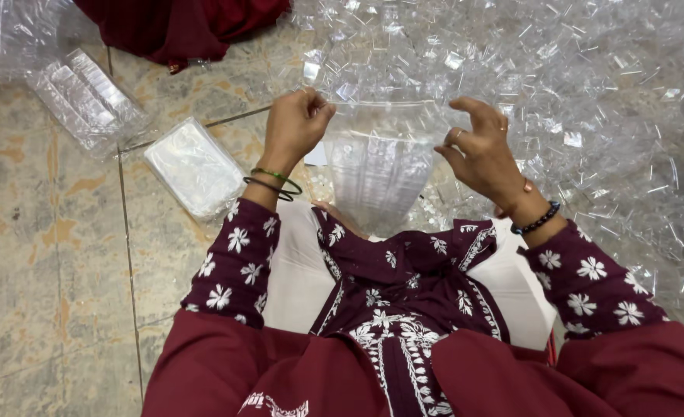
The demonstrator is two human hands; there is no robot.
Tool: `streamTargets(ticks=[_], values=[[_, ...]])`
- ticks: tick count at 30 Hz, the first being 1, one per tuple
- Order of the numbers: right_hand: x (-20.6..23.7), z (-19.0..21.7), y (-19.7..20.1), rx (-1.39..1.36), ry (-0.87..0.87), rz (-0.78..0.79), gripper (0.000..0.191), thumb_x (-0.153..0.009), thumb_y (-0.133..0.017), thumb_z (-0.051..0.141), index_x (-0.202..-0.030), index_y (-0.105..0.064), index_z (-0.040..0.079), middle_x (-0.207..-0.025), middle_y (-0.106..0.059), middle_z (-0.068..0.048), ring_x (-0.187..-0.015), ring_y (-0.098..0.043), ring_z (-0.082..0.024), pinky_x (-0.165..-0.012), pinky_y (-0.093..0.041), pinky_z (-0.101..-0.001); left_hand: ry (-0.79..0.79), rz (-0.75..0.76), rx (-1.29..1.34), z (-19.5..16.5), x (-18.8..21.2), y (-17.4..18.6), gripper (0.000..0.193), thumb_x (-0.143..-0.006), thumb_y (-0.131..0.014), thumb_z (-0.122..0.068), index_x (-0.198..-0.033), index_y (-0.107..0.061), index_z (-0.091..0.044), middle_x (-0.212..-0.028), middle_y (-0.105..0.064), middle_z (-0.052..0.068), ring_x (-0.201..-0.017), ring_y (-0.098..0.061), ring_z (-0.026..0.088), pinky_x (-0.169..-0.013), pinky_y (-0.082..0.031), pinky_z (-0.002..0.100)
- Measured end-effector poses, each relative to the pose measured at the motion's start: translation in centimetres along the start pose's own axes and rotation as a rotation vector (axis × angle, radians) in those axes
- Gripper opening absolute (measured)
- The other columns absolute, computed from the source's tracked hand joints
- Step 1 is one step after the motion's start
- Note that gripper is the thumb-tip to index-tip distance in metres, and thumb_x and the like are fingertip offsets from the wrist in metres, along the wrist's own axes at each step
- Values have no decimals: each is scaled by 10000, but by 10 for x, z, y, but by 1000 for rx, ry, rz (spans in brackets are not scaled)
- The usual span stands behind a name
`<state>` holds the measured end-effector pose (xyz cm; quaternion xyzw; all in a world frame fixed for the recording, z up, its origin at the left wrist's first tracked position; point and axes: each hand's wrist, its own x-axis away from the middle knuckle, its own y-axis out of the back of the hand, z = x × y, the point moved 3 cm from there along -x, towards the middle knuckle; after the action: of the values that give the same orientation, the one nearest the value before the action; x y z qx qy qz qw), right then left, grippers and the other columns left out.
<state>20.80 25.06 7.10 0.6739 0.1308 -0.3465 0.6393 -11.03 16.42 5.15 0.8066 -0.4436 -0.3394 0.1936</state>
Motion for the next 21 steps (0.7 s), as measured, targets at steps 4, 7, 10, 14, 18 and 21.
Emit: streamTargets(ticks=[4,7,10,14,18,21], values=[[11,-6,9,-187,-144,42,203,-887,-832,145,-889,-658,40,-1318,-607,-188,-1155,-634,-325,-944,-527,-422,-354,0,-20,-30,-5,7,577,-837,-891,-467,-1123,-687,-9,-1252,-593,215,-1209,-565,352,-1028,-451,463],[17,-10,11,-267,-199,110,168,-941,-818,111,-962,-681,16,-1125,-692,-134,-950,-716,-264,-774,-582,-355,-716,85,-245,-74,-8,-46,1089,-532,-868,-727,-1272,-651,42,-1303,-578,319,-1208,-541,513,-916,-395,687],[20,-9,13,-272,-171,88,146,-951,-804,80,-969,-683,0,-1022,-734,-121,-885,-741,-241,-720,-588,-327,-534,526,-355,-72,-27,-90,761,-704,-801,-588,-1261,-652,-91,-1284,-644,146,-1192,-585,342,-976,-424,565],[22,-2,8,-307,-262,31,153,-963,-818,69,-946,-692,-14,-1008,-744,-131,-871,-749,-218,-689,-597,-300,-213,685,14,-37,-31,-89,267,-1000,-694,-349,-1149,-739,-132,-1079,-774,63,-987,-750,207,-919,-592,356],[8,19,4,-400,-242,-86,148,-999,-802,41,-1020,-673,-26,-1068,-736,-139,-962,-759,-214,-812,-629,-301,-607,184,11,-28,-7,-57,99,-1014,-715,-155,-1032,-691,-60,-989,-712,109,-902,-685,312,-770,-538,419],[-6,46,6,-410,-118,-83,202,-1011,-775,6,-1190,-680,-6,-1155,-735,-150,-1024,-755,-240,-866,-625,-321,-573,-74,-12,1,10,-9,53,-1037,-690,-98,-1056,-666,-55,-985,-688,132,-901,-665,345,-776,-523,452]])
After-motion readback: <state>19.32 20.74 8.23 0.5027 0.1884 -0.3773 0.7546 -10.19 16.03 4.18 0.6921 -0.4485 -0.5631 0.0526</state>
